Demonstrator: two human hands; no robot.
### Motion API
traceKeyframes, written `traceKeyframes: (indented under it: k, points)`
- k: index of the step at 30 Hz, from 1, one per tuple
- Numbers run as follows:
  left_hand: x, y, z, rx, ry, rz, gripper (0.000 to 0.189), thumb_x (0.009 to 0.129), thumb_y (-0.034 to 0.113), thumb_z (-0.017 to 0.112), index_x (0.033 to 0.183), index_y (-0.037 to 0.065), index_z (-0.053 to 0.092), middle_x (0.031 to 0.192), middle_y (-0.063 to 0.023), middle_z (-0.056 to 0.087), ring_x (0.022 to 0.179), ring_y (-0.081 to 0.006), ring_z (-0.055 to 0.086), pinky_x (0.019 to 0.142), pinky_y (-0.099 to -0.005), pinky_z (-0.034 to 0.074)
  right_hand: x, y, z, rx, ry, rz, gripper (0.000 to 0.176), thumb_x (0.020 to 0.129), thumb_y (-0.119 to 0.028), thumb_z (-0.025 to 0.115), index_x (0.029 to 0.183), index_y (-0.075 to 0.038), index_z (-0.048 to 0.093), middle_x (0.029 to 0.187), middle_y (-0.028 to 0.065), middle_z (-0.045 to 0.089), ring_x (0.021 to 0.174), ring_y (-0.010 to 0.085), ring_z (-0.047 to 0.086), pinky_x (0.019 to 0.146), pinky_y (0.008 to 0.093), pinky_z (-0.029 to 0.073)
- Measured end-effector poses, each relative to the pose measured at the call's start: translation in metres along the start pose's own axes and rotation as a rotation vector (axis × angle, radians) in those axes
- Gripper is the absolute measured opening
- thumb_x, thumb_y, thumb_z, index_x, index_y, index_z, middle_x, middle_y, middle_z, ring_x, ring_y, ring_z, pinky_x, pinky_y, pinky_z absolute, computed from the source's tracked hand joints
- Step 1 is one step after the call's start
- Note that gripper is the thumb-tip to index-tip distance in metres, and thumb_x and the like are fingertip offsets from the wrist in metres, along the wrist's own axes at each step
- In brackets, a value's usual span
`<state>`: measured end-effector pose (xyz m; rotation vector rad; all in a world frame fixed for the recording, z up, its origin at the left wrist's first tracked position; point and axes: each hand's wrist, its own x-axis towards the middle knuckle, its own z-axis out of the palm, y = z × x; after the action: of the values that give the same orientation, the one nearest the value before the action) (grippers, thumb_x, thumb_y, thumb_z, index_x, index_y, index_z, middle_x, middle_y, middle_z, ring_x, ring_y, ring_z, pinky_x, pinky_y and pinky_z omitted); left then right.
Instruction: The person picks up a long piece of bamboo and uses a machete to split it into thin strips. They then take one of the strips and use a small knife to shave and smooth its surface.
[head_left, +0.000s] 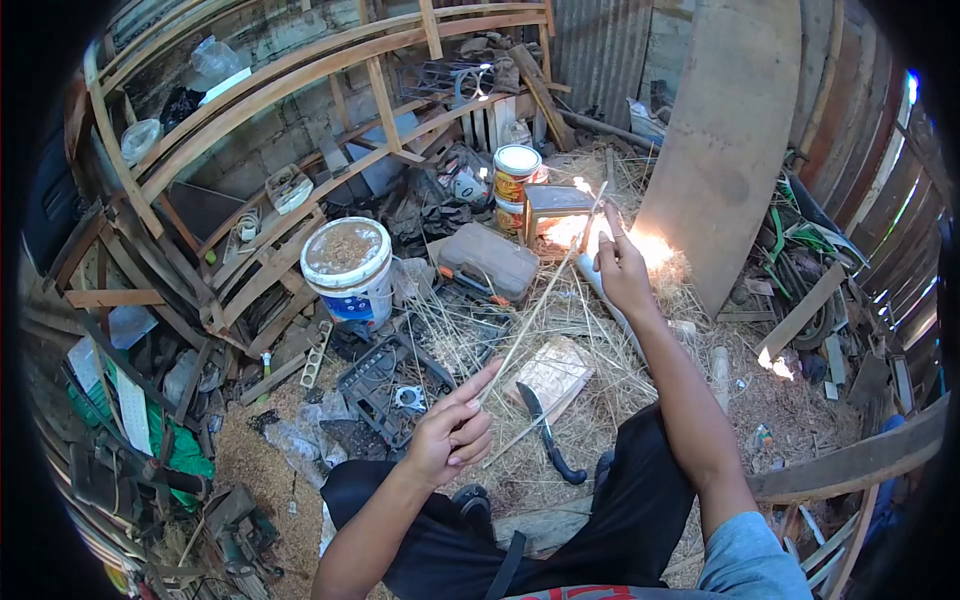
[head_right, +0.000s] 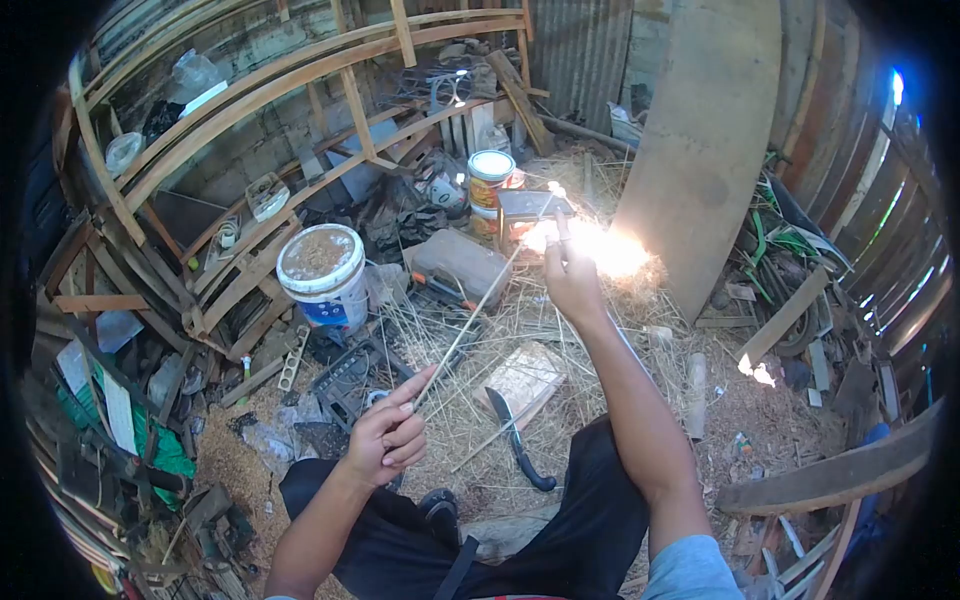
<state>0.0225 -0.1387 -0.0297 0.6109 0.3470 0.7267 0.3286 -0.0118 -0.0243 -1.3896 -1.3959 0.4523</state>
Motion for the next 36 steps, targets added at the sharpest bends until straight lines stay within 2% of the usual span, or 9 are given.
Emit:
traceKeyframes:
  k: [4,11,15,16,25,29,31,34,36]
  points:
    - [0.000,0.000,-0.007,0.120,0.020,-0.051,0.060,0.095,0.010,0.036,0.153,0.011,0.022,0.050,0.0040,0.031,0.035,-0.0094,0.033,0.039,-0.0245,0.031,0.005,0.017,0.002,0.406,-0.106,0.079,0.046,0.105,-0.026,0.044,0.149,-0.017,0.037,0.062,-0.0046,0.042,0.047,0.0031,0.035,0.042,0.0199,0.031]
    - [0.005,0.000,-0.005,0.303,0.092,-0.035,0.062,0.094,0.012,0.041,0.152,0.010,0.021,0.056,-0.0041,0.044,0.038,-0.0121,0.038,0.041,-0.0252,0.035,-0.016,-0.007,0.009,0.633,-0.223,0.070,0.045,0.105,-0.026,0.043,0.149,-0.015,0.037,0.064,-0.0053,0.039,0.045,0.0024,0.029,0.040,0.0181,0.027]
    - [0.008,-0.002,-0.009,0.364,0.074,-0.047,0.063,0.094,0.011,0.042,0.153,0.010,0.020,0.059,-0.0056,0.047,0.042,-0.0120,0.041,0.043,-0.0246,0.036,-0.027,-0.027,0.017,0.787,-0.166,0.379,0.027,0.103,-0.030,0.047,0.117,-0.011,0.059,0.059,-0.0090,0.036,0.046,0.0019,0.030,0.040,0.0196,0.025]
    - [0.008,-0.003,-0.009,0.388,0.074,-0.059,0.063,0.094,0.010,0.041,0.153,0.010,0.020,0.061,-0.0061,0.048,0.044,-0.0122,0.042,0.045,-0.0244,0.037,-0.028,-0.027,0.020,0.750,-0.147,0.340,0.023,0.102,-0.032,0.050,0.100,-0.011,0.060,0.059,-0.0089,0.038,0.043,0.0016,0.031,0.038,0.0203,0.023]
    - [0.011,-0.012,-0.018,0.648,0.177,-0.047,0.052,0.099,0.011,0.037,0.149,0.002,0.029,0.080,-0.0099,0.061,0.067,-0.0156,0.061,0.057,-0.0255,0.048,-0.036,-0.028,0.023,0.693,-0.220,0.310,0.023,0.099,-0.025,0.057,0.094,-0.004,0.064,0.061,-0.0055,0.051,0.044,0.0015,0.035,0.040,0.0220,0.026]
    - [0.016,-0.012,-0.013,0.597,0.242,0.062,0.048,0.102,0.019,0.039,0.145,-0.002,0.035,0.090,-0.0094,0.065,0.072,-0.0172,0.066,0.059,-0.0258,0.052,-0.066,-0.049,0.047,0.482,-0.340,0.142,0.020,0.098,-0.023,0.059,0.091,-0.005,0.064,0.056,-0.0080,0.045,0.045,0.0002,0.035,0.041,0.0216,0.025]
    - [0.020,-0.009,-0.007,0.472,0.303,0.166,0.039,0.103,0.023,0.040,0.132,-0.003,0.047,0.086,-0.0103,0.064,0.067,-0.0172,0.065,0.053,-0.0265,0.051,-0.087,-0.059,0.056,0.307,-0.474,-0.031,0.026,0.097,-0.023,0.060,0.100,0.002,0.068,0.072,0.0005,0.062,0.063,0.0039,0.051,0.054,0.0212,0.039]
    - [0.022,-0.001,0.005,0.305,0.423,0.267,0.028,0.103,0.024,0.041,0.110,0.001,0.055,0.075,-0.0075,0.059,0.052,-0.0128,0.057,0.041,-0.0244,0.043,-0.108,-0.085,0.059,0.334,-0.556,-0.055,0.027,0.096,-0.022,0.061,0.104,0.004,0.066,0.072,0.0011,0.062,0.062,0.0043,0.051,0.054,0.0217,0.039]
    - [0.018,0.004,0.002,0.340,0.374,0.241,0.027,0.103,0.024,0.042,0.110,0.001,0.055,0.071,-0.0048,0.055,0.046,-0.0094,0.049,0.038,-0.0216,0.038,-0.106,-0.078,0.070,0.441,-0.474,-0.086,0.027,0.096,-0.021,0.061,0.106,0.004,0.065,0.074,0.0003,0.062,0.062,0.0034,0.049,0.054,0.0213,0.039]
